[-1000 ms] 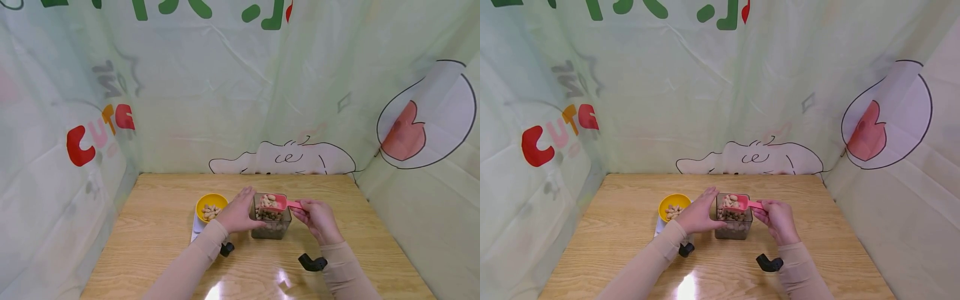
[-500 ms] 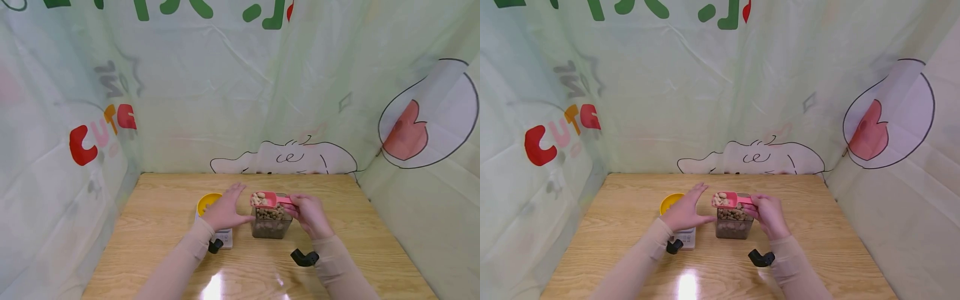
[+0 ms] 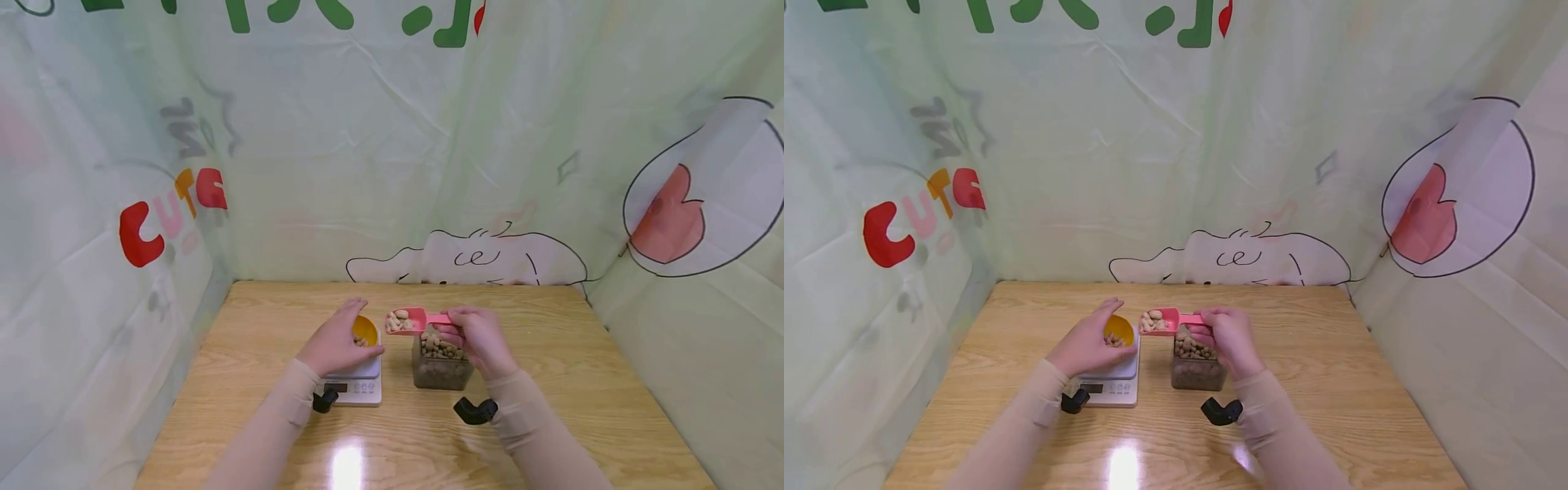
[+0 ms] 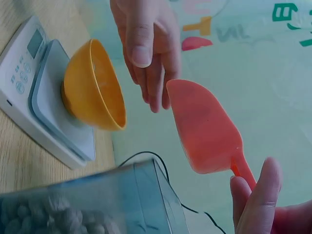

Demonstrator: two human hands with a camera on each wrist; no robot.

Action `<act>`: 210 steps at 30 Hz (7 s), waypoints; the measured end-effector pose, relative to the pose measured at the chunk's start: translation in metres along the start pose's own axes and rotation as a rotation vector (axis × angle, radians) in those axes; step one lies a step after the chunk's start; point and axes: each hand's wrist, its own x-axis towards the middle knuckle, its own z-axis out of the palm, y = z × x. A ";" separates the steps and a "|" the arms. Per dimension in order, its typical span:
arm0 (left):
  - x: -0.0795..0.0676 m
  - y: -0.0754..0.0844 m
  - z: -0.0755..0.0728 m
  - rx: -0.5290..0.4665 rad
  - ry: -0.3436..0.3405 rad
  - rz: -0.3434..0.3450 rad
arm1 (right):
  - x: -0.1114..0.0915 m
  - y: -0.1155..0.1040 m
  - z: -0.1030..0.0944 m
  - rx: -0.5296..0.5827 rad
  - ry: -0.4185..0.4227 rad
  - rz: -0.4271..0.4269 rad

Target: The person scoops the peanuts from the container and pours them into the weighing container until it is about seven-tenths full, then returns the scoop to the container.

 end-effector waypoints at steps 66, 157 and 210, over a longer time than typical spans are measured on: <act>-0.006 -0.013 0.006 0.072 -0.004 -0.016 | 0.003 0.019 0.044 -0.078 0.059 -0.138; 0.043 0.071 0.044 0.128 -0.182 0.197 | -0.007 -0.023 -0.030 -1.314 -0.022 -0.460; 0.046 0.075 0.041 0.020 -0.237 0.127 | 0.000 0.009 -0.039 -0.763 0.082 -0.201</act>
